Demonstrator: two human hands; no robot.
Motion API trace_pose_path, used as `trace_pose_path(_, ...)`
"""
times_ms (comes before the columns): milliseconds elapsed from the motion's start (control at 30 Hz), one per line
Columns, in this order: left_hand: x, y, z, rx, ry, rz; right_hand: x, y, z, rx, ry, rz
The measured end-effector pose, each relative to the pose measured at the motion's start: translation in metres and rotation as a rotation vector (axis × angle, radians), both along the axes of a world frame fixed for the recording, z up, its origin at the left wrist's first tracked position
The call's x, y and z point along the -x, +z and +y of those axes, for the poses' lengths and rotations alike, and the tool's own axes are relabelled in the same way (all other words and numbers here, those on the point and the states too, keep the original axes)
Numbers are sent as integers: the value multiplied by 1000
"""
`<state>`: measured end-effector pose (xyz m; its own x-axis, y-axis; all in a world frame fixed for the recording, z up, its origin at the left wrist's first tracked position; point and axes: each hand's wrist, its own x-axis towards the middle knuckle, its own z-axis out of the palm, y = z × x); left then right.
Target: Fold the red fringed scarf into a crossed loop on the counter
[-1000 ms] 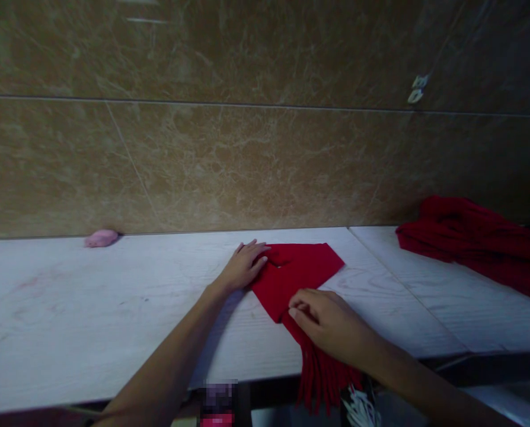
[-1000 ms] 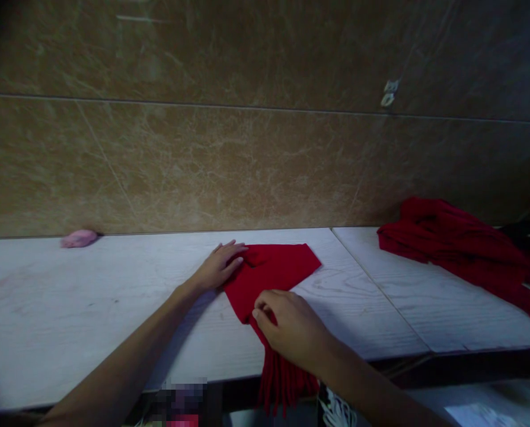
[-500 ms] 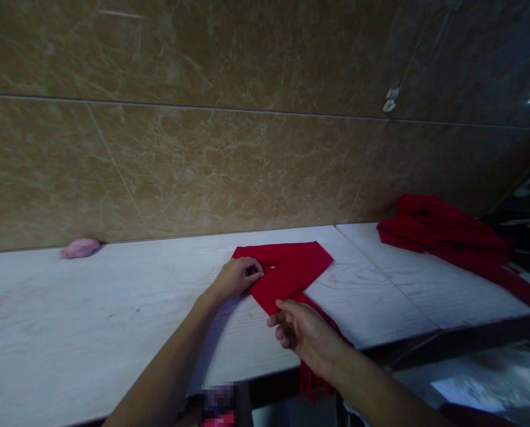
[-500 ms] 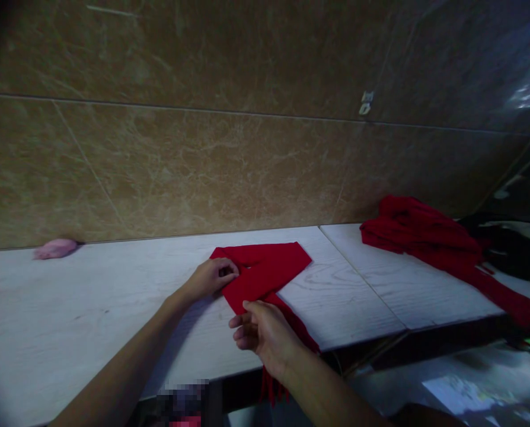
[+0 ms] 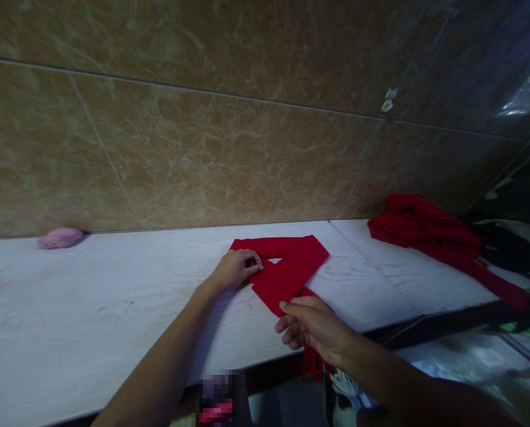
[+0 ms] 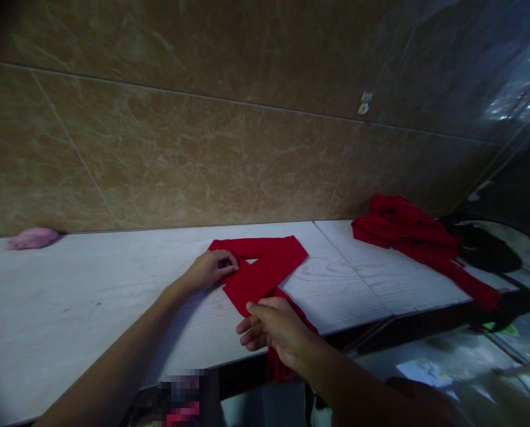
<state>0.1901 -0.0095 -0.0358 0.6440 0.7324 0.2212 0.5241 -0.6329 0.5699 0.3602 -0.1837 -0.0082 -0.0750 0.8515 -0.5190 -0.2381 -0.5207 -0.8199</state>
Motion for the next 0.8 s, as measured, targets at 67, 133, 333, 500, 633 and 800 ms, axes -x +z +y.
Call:
trace_pose_path(67, 0, 1, 0, -8, -6, -3, 0, 4, -5, 48, -24, -39)
trace_pose_path(133, 0, 1, 0, -8, -16, -6, -2, 8, -10, 80, -29, -93)
trace_pose_path(333, 3, 4, 0, -153, 48, -78, -57, 6, -10, -221, 32, -620)
trace_pose_path(500, -18, 19, -2, -248, 14, -92, -100, -9, 14, -468, 49, -1100)
trace_pose_path(633, -50, 29, 3, -158, -117, 54, -89, -15, 32, -455, 232, -990)
trace_pose_path(800, -76, 19, 16, -87, -139, 104, -65, -8, 31, -212, 53, -323)
